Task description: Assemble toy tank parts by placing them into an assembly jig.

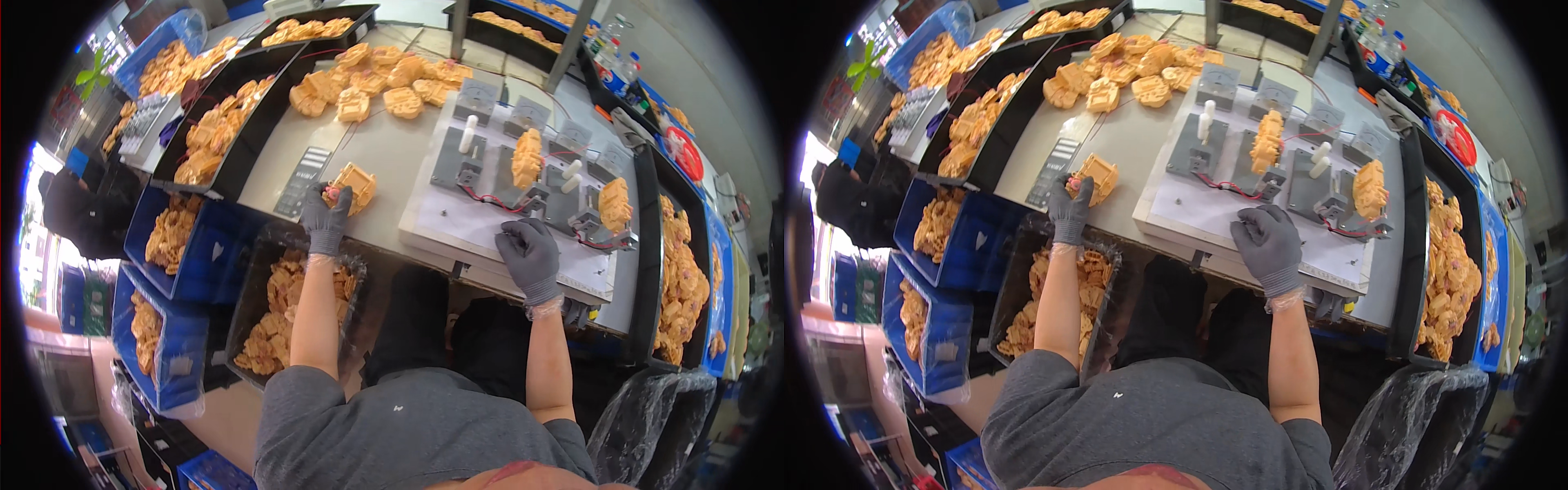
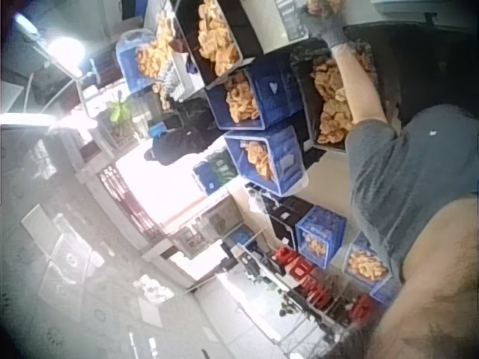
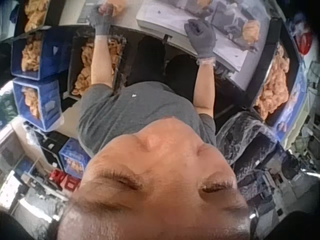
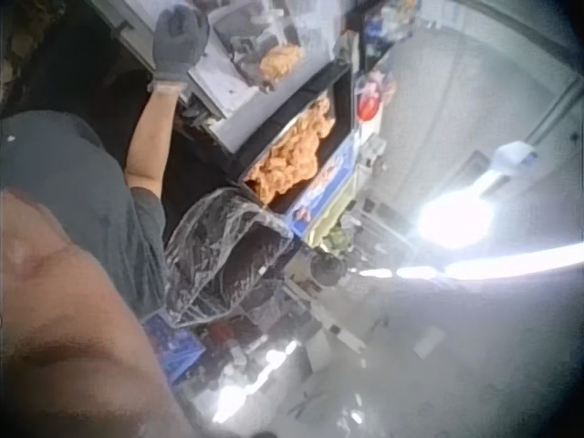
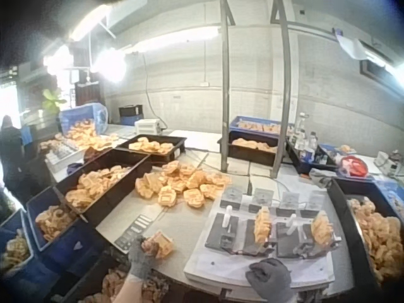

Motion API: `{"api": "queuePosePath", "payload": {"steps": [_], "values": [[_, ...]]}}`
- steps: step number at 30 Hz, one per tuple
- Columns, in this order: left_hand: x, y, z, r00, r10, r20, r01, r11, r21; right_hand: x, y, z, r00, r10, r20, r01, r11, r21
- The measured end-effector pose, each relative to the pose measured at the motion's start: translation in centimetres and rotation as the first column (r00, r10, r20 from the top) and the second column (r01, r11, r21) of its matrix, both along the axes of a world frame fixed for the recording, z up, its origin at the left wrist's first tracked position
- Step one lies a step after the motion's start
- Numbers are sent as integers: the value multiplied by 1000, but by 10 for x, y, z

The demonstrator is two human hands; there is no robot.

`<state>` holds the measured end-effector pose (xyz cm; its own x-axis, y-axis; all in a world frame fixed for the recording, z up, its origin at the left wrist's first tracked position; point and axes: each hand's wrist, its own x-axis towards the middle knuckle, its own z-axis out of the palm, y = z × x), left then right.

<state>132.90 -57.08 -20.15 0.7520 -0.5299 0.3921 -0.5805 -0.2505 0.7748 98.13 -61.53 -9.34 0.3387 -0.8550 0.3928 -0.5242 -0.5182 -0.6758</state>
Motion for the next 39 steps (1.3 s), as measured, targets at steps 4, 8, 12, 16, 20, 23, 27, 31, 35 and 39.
{"api": "queuePosePath", "payload": {"steps": [4, 8, 12, 16, 20, 23, 27, 31, 35, 39], "values": [[-18, 21, 17, 908, -179, -379, 33, 932, -361, 2, 1, -2, 1000, 8, -15, -8, 1000, -8], [-26, 40, 23, 557, -570, -604, -116, 667, -736, 4, 3, -5, 999, -7, -35, 9, 998, 55], [-61, 51, 57, 289, -837, -465, -52, 471, -881, 3, 2, -7, 999, -38, -35, 40, 998, 40], [-102, 49, 87, 58, -908, -416, 460, 394, -796, 3, -1, -7, 998, -45, -40, 46, 999, 12], [-146, 13, 92, 141, -954, -266, 699, 286, -655, -1, -4, -8, 999, -34, -12, 35, 999, 29], [-174, -14, 99, 63, -985, -159, 733, 154, -662, -14, -7, -8, 999, 10, -40, -14, 995, -96], [-198, -31, 110, 61, -988, -145, 798, 135, -588, -30, -7, -28, 994, 107, -24, -109, 984, -138], [-206, -43, 100, 106, -984, -146, 756, 175, -630, -23, -7, -49, 994, -53, -92, 46, 996, -76], [-206, -40, 97, 126, -979, -159, 796, 195, -574, -27, -13, -61, 983, -16, 183, -5, 994, 110], [-204, -41, 102, 13, -975, -221, 797, 144, -587, -20, -26, -34, 978, 104, 182, -109, 994, 14]]}}
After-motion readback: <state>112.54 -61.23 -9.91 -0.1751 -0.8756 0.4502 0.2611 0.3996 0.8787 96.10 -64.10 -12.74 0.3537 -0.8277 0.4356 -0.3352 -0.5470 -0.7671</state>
